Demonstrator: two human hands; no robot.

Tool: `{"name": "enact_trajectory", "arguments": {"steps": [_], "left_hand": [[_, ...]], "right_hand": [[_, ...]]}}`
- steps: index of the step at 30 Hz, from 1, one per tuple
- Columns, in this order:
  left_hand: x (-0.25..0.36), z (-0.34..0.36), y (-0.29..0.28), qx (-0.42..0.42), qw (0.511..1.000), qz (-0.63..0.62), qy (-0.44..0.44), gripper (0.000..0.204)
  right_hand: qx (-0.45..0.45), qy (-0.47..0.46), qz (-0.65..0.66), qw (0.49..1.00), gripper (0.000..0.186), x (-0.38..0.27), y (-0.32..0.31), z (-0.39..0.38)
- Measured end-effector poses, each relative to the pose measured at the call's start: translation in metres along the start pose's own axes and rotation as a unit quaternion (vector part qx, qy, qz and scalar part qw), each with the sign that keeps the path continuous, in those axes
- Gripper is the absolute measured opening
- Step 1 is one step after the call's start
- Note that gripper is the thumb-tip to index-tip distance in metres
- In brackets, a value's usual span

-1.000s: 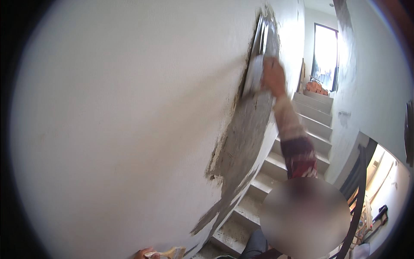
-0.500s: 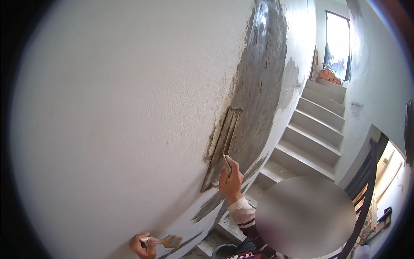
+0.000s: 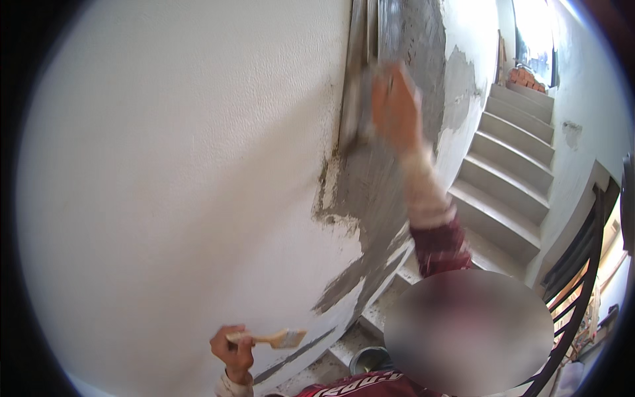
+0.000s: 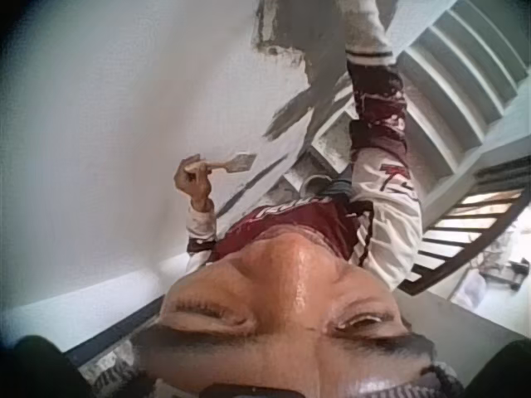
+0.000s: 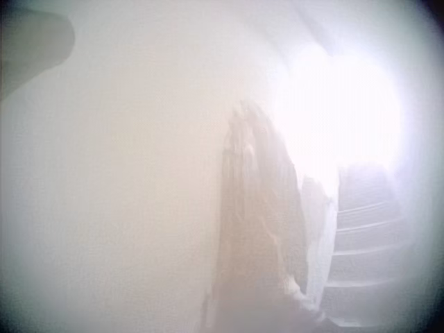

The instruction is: The person applies plaster to a curved wall using a trowel and a brush. They scoop plaster from a bucket and spread it evenly across the surface, smoothing the application with the trowel.

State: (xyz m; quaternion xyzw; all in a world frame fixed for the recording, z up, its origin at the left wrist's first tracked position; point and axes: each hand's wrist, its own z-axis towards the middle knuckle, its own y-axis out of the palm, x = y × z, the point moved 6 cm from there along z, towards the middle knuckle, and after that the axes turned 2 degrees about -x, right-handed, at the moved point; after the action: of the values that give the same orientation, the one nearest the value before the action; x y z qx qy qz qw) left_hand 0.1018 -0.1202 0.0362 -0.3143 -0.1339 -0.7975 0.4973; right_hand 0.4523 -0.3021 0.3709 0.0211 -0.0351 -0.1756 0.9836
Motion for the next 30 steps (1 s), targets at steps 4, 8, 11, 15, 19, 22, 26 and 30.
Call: {"name": "enact_trajectory", "arguments": {"steps": [4, 8, 11, 15, 19, 22, 26, 30], "left_hand": [[0.076, 0.086, 0.006, 0.071, 0.995, -0.031, 0.060, 0.027], [0.169, 0.212, 0.059, 0.084, 0.972, -0.125, 0.179, 0.030], [0.249, 0.300, 0.102, 0.019, 0.943, -0.163, 0.288, 0.028], [0.334, 0.387, 0.139, 0.016, 0.970, 0.010, 0.244, 0.024], [0.362, 0.401, 0.160, 0.202, 0.870, 0.171, 0.416, 0.030], [0.383, 0.386, 0.151, 0.232, 0.824, 0.201, 0.477, 0.032], [0.365, 0.355, 0.097, 0.149, 0.860, 0.132, 0.470, 0.031], [0.288, 0.287, 0.046, 0.191, 0.915, -0.009, 0.355, 0.030]], "right_hand": [[-0.060, 0.121, 0.127, 0.983, 0.030, -0.045, -0.006, -0.222], [-0.179, 0.269, 0.079, 0.943, 0.038, -0.066, -0.039, -0.366], [-0.183, 0.301, 0.100, 0.930, 0.037, -0.075, -0.041, -0.373], [-0.172, 0.303, 0.141, 0.927, 0.037, -0.097, -0.033, -0.366], [-0.185, 0.318, 0.123, 0.922, 0.039, -0.081, -0.046, -0.371], [-0.229, 0.341, 0.128, 0.903, 0.036, -0.073, -0.053, -0.363], [-0.171, 0.214, 0.120, 0.954, 0.040, -0.062, -0.028, -0.310], [-0.040, 0.058, 0.081, 0.994, 0.029, -0.018, -0.014, -0.151]]}}
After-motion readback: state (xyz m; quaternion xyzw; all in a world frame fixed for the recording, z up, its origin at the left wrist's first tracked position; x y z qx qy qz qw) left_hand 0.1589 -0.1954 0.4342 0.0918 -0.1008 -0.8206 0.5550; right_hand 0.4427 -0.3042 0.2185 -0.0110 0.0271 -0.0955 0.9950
